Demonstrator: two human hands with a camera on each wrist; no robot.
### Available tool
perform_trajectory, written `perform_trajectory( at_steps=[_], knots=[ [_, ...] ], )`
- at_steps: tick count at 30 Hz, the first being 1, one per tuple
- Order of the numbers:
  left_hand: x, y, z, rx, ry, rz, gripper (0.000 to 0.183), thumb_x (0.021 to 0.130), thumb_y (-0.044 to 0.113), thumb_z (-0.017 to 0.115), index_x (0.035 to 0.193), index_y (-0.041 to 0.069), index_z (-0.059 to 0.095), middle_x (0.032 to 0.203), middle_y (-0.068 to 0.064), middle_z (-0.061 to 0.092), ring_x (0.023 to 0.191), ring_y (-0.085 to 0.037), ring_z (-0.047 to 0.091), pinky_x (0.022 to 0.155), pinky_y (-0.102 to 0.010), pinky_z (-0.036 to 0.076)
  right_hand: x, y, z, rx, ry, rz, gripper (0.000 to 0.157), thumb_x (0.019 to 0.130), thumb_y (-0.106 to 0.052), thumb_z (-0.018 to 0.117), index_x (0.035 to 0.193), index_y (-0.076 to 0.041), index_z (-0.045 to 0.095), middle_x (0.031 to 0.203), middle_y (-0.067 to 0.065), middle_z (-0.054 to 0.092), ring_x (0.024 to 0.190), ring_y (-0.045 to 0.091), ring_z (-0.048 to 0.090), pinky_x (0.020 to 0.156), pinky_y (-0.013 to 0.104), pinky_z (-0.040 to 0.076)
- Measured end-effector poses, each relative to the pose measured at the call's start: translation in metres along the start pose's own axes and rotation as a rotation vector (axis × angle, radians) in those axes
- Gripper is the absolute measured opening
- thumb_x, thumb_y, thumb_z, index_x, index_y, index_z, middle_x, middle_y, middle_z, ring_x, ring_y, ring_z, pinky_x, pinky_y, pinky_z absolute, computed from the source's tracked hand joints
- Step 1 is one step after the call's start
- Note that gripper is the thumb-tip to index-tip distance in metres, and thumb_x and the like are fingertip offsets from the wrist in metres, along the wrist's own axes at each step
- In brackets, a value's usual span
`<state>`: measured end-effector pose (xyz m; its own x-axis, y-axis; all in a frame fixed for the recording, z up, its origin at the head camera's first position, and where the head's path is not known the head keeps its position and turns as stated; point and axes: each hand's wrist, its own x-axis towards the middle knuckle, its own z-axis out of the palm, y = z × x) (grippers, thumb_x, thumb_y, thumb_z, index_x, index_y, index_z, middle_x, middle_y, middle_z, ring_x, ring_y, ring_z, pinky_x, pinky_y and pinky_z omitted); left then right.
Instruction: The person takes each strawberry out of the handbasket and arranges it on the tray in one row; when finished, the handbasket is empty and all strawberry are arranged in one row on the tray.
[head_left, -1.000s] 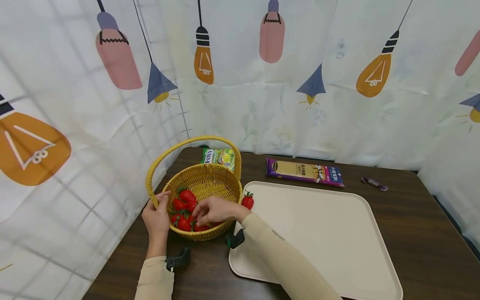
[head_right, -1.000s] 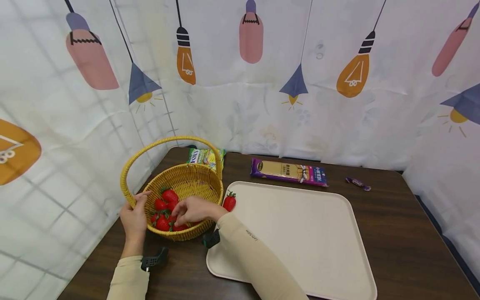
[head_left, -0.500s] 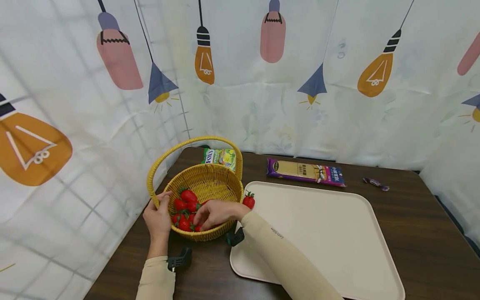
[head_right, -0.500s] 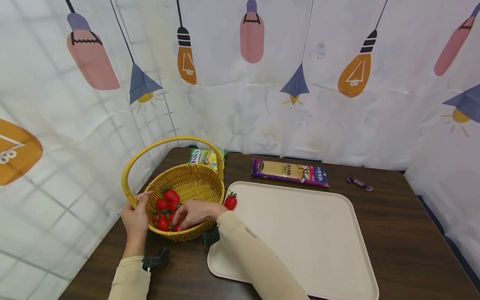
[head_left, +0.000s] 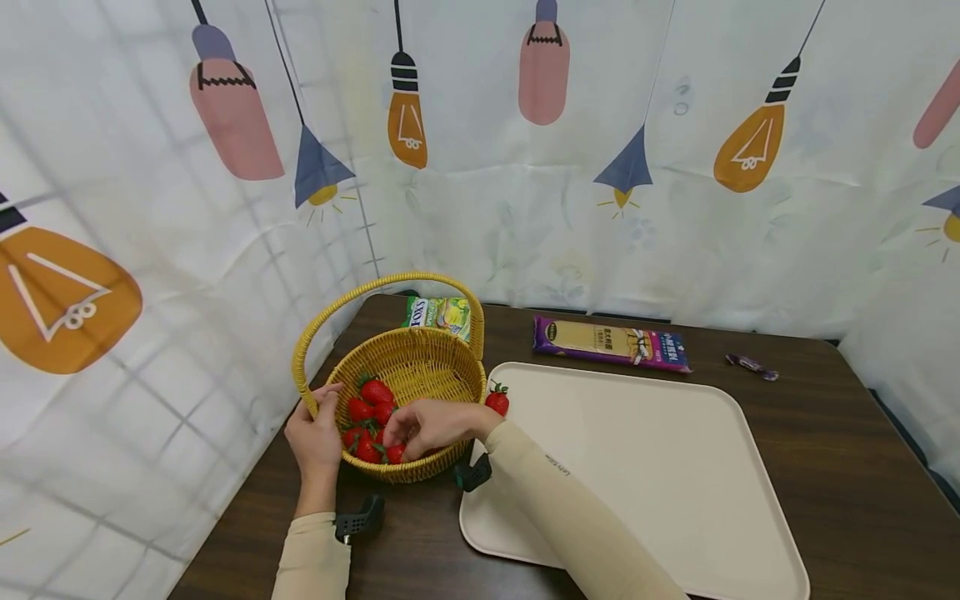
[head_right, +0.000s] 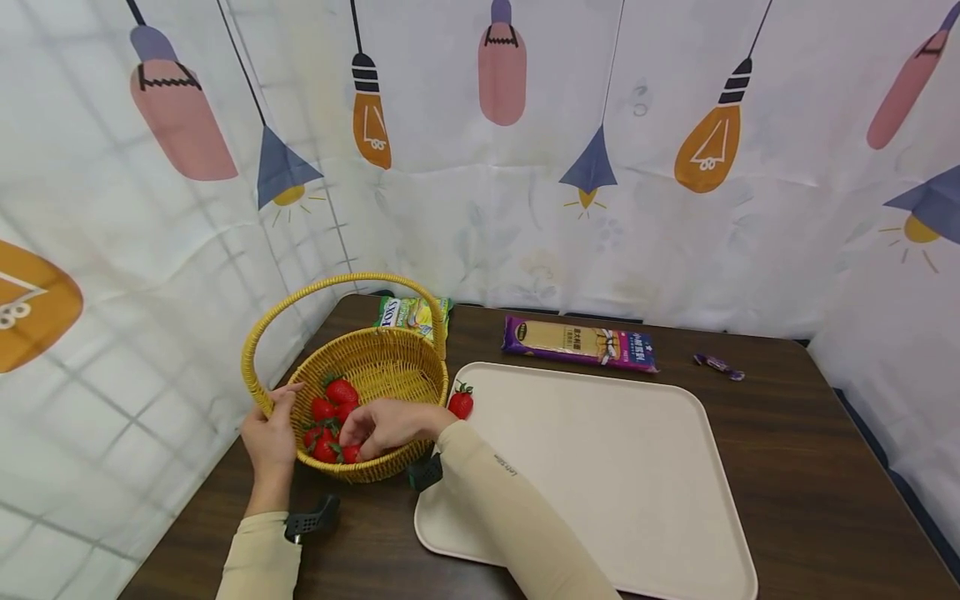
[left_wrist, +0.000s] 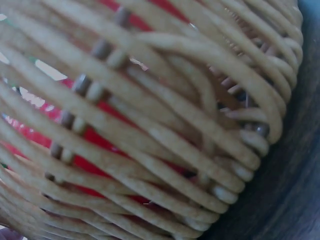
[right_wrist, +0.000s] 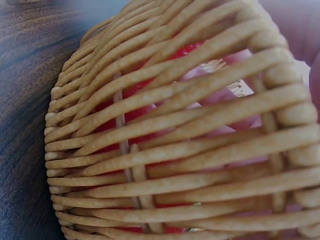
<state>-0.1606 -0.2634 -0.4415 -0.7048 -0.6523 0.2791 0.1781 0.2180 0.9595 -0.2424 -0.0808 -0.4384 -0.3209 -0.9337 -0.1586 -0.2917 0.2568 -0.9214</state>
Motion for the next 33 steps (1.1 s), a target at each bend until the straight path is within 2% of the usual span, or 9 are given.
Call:
perform_trajectory(
  at_steps=[3, 11, 17, 24, 29, 33],
  knots=[
    [0.000, 0.000, 0.000, 0.000, -0.002, -0.001, 0.025, 0.096, 0.013, 0.061, 0.105, -0.007, 0.071, 0.101, -0.009, 0.074, 0.090, -0.003, 0.056, 0.076, -0.026, 0.033, -0.001, 0.000, 0.000, 0.010, 0.020, -0.017, 0.025, 0.085, 0.000, 0.069, 0.110, -0.003, 0.066, 0.097, -0.001, 0.066, 0.087, 0.007, 0.060, 0.081, 0.022, 0.050],
    [0.001, -0.001, 0.000, 0.000, -0.003, 0.001, 0.024, 0.096, 0.013, 0.061, 0.102, -0.008, 0.070, 0.105, -0.014, 0.073, 0.095, -0.001, 0.058, 0.081, -0.022, 0.037, -0.002, -0.003, 0.002, -0.063, 0.121, -0.034, 0.023, 0.087, -0.007, 0.067, 0.110, -0.008, 0.064, 0.098, -0.005, 0.064, 0.089, 0.004, 0.057, 0.081, 0.020, 0.049],
    [0.001, 0.000, 0.000, 0.002, -0.005, 0.003, 0.024, 0.096, 0.013, 0.061, 0.101, -0.009, 0.070, 0.105, -0.015, 0.073, 0.093, -0.002, 0.058, 0.077, -0.024, 0.034, -0.004, -0.002, 0.005, -0.132, 0.178, -0.063, 0.027, 0.085, -0.007, 0.067, 0.111, -0.010, 0.062, 0.098, -0.006, 0.064, 0.090, 0.003, 0.057, 0.080, 0.019, 0.049],
    [0.002, 0.001, 0.001, 0.001, -0.008, -0.009, 0.024, 0.096, 0.013, 0.060, 0.102, -0.008, 0.070, 0.105, -0.015, 0.072, 0.086, -0.005, 0.055, 0.075, -0.027, 0.031, -0.009, -0.007, 0.007, -0.038, 0.229, -0.050, 0.029, 0.089, -0.012, 0.061, 0.117, -0.014, 0.058, 0.099, -0.001, 0.059, 0.062, 0.017, 0.059, 0.063, 0.027, 0.054],
    [0.000, 0.001, 0.000, 0.023, -0.008, -0.022, 0.024, 0.097, 0.015, 0.060, 0.104, -0.005, 0.071, 0.106, -0.014, 0.073, 0.093, 0.001, 0.056, 0.082, -0.023, 0.036, -0.015, -0.007, 0.008, -0.080, 0.268, -0.112, 0.035, 0.093, -0.014, 0.057, 0.128, -0.017, 0.064, 0.101, -0.005, 0.062, 0.056, 0.026, 0.057, 0.056, 0.026, 0.051],
    [-0.001, 0.003, 0.000, 0.028, -0.011, -0.016, 0.026, 0.097, 0.016, 0.060, 0.105, -0.007, 0.070, 0.107, -0.016, 0.072, 0.097, 0.002, 0.056, 0.085, -0.022, 0.036, -0.020, -0.009, 0.009, -0.086, 0.282, -0.151, 0.034, 0.095, -0.013, 0.055, 0.127, -0.014, 0.067, 0.096, -0.006, 0.063, 0.059, 0.033, 0.056, 0.055, 0.024, 0.049]
  ],
)
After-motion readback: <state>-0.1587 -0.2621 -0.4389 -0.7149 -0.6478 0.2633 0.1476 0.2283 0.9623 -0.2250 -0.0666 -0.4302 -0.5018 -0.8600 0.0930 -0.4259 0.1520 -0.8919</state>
